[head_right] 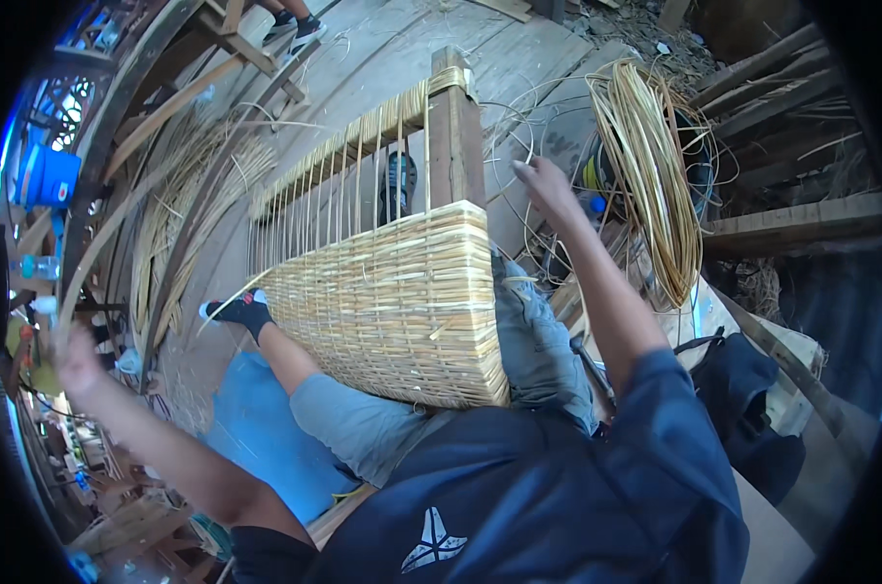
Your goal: Weaving and assembling a large wicker structure using bamboo strips, a hammer, and a utility knife.
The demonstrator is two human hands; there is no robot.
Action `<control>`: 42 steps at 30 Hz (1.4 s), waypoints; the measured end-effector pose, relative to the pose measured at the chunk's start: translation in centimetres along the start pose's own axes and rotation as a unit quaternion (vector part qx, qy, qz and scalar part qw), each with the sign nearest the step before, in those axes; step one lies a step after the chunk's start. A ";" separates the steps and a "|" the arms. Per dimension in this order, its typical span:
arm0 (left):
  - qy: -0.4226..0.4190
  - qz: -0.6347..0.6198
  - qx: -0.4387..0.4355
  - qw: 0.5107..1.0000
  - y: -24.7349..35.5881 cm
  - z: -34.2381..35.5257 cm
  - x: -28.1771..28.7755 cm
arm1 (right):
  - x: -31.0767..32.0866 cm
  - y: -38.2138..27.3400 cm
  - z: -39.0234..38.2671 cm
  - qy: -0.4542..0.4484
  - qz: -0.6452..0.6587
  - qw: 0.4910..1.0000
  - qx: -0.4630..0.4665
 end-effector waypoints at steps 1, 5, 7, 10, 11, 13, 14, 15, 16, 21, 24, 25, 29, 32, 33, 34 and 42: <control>-0.042 0.032 0.056 0.997 -8.5 2.4 0.6 | -0.7 0.5 2.2 0.003 0.010 1.000 -0.005; 0.287 0.030 -0.259 0.922 -18.8 4.2 11.7 | -2.3 1.6 6.1 -0.099 0.483 0.861 -0.130; 0.191 -0.008 -0.237 0.953 -19.3 2.9 17.0 | -1.3 -1.1 4.5 -0.094 0.559 0.822 -0.055; 0.127 -0.008 -0.206 0.970 -25.3 6.4 20.7 | -0.3 -0.9 4.4 -0.178 0.633 0.750 0.076; 0.170 -0.077 -0.199 0.962 -28.8 8.4 20.5 | 0.8 -0.5 4.7 -0.171 0.632 0.752 0.078; 0.251 -0.132 -0.168 0.944 -35.8 11.0 18.5 | 3.0 -0.1 4.4 -0.137 0.640 0.745 0.127; 0.285 -0.121 -0.144 0.940 -38.5 12.0 17.3 | 4.3 0.2 4.6 -0.129 0.652 0.734 0.141; 0.287 -0.123 -0.146 0.939 -39.9 12.7 16.7 | 5.6 -0.3 4.3 -0.148 0.660 0.714 0.181; 0.288 -0.107 -0.131 0.943 -40.7 13.1 16.4 | 6.9 -0.5 4.1 -0.154 0.668 0.695 0.218; 0.280 -0.130 -0.086 0.947 -44.9 13.8 12.9 | 16.2 -0.4 -1.4 -0.055 0.618 0.712 0.328; 0.315 -0.141 -0.043 0.938 -48.8 14.6 9.9 | 18.4 2.1 -4.1 0.208 0.342 0.891 0.213; 0.326 -0.131 -0.037 0.936 -50.3 14.7 8.9 | 18.1 4.3 -4.0 0.305 0.204 0.918 0.153; 0.191 0.012 -0.001 0.982 -55.5 13.4 5.0 | 19.8 16.7 -3.5 0.297 -0.258 0.917 0.072; 0.195 0.096 0.038 0.975 -58.5 11.9 2.8 | 16.3 1.9 -10.4 0.062 -0.175 0.954 -0.234; 0.184 0.115 0.057 0.974 -60.1 11.6 2.0 | 15.9 0.0 -11.5 0.066 -0.090 0.974 -0.199; 0.171 0.169 0.077 0.968 -61.8 11.0 1.1 | 14.9 -2.7 -11.9 0.025 -0.053 0.994 -0.097; 0.071 0.274 0.094 0.954 -65.5 6.7 -2.0 | -0.9 -15.3 -9.6 -0.069 -0.143 0.940 0.300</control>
Point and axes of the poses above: each hand's wrist, its own z-axis towards the middle knuckle, its own x-axis out of the back of the hand, y = z × x, the point moved 1 cm from there along z, towards the middle knuckle, and after that the axes turned 1 degree about -y, right-handed, at the moved point
